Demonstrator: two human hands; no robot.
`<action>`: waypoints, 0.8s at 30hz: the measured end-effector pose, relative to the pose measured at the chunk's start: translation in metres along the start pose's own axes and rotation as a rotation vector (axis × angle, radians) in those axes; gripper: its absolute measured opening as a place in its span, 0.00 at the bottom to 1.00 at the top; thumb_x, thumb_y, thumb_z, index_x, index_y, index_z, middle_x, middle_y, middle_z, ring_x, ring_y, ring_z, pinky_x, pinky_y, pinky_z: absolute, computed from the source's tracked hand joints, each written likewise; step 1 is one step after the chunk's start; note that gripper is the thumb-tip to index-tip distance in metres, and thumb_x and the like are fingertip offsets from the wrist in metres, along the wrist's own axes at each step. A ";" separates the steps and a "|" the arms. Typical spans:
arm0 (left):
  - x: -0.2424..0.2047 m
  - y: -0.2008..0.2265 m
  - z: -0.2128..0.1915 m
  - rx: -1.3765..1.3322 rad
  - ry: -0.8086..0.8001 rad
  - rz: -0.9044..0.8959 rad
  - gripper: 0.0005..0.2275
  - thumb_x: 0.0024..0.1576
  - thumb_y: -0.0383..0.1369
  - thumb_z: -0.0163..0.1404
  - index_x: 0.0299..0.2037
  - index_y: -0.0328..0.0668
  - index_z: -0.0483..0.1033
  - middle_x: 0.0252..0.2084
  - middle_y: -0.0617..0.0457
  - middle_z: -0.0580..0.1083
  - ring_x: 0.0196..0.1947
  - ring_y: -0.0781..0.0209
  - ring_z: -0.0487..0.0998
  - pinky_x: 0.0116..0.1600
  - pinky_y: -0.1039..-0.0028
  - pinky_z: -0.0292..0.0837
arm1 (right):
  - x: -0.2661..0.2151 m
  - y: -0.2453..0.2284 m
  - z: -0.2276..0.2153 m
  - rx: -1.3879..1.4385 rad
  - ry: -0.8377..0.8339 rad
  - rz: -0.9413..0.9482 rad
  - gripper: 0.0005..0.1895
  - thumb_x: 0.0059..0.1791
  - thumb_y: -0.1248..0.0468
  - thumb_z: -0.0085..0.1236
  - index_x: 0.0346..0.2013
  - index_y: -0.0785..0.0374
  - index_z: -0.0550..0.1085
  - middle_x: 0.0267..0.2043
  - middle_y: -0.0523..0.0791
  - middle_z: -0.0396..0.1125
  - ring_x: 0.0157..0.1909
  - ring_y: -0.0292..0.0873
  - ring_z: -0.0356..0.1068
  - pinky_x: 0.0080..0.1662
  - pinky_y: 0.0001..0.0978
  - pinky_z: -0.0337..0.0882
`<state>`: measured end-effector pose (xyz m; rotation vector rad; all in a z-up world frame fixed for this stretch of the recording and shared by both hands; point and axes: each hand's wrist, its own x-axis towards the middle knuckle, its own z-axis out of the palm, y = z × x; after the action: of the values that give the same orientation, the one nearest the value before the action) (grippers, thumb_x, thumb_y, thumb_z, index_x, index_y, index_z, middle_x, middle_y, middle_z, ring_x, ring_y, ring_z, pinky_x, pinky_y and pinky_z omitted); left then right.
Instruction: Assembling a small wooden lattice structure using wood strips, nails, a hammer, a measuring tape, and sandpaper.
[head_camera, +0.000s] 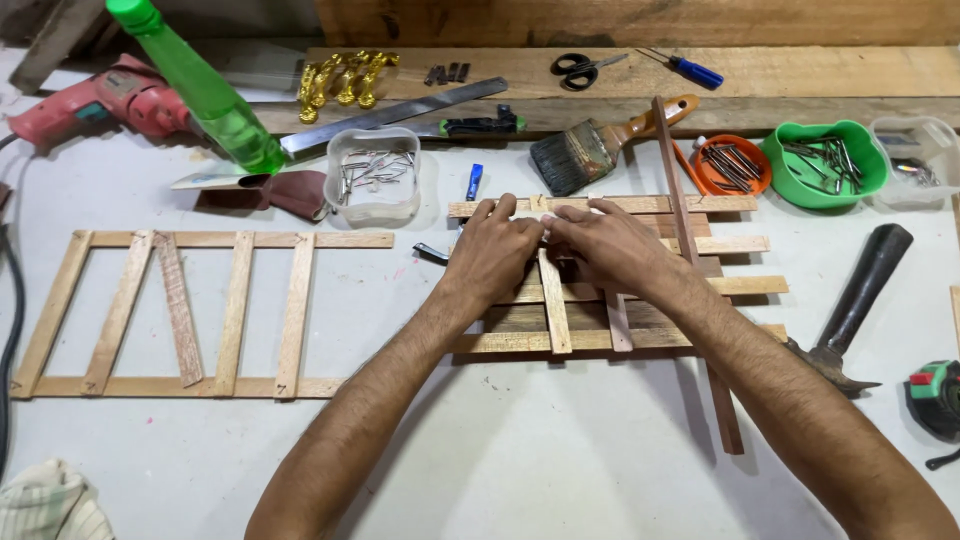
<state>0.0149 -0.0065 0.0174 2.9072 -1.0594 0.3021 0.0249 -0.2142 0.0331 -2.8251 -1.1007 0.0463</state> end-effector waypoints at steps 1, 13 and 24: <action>-0.002 -0.004 0.010 0.006 0.004 -0.015 0.09 0.48 0.27 0.57 0.39 0.40 0.80 0.41 0.56 0.81 0.52 0.54 0.72 0.57 0.63 0.68 | -0.002 -0.003 -0.009 -0.004 0.001 -0.016 0.38 0.42 0.63 0.65 0.67 0.57 0.63 0.61 0.48 0.71 0.51 0.49 0.74 0.67 0.57 0.55; -0.112 -0.061 -0.061 -0.373 0.446 -0.193 0.03 0.62 0.30 0.54 0.40 0.40 0.77 0.35 0.50 0.76 0.39 0.49 0.73 0.46 0.59 0.69 | 0.051 -0.086 -0.026 0.461 0.391 -0.231 0.11 0.49 0.71 0.59 0.47 0.61 0.77 0.41 0.49 0.77 0.41 0.44 0.78 0.41 0.33 0.80; -0.180 -0.105 -0.036 -0.261 0.069 -0.632 0.07 0.61 0.36 0.56 0.42 0.42 0.78 0.37 0.51 0.79 0.44 0.53 0.75 0.54 0.59 0.70 | 0.134 -0.157 0.026 0.457 0.100 -0.046 0.07 0.49 0.66 0.62 0.41 0.62 0.76 0.37 0.49 0.76 0.38 0.43 0.77 0.40 0.38 0.80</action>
<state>-0.0588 0.1916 0.0221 2.7757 -0.1216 0.2108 0.0167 -0.0062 0.0260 -2.3699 -0.9849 0.1325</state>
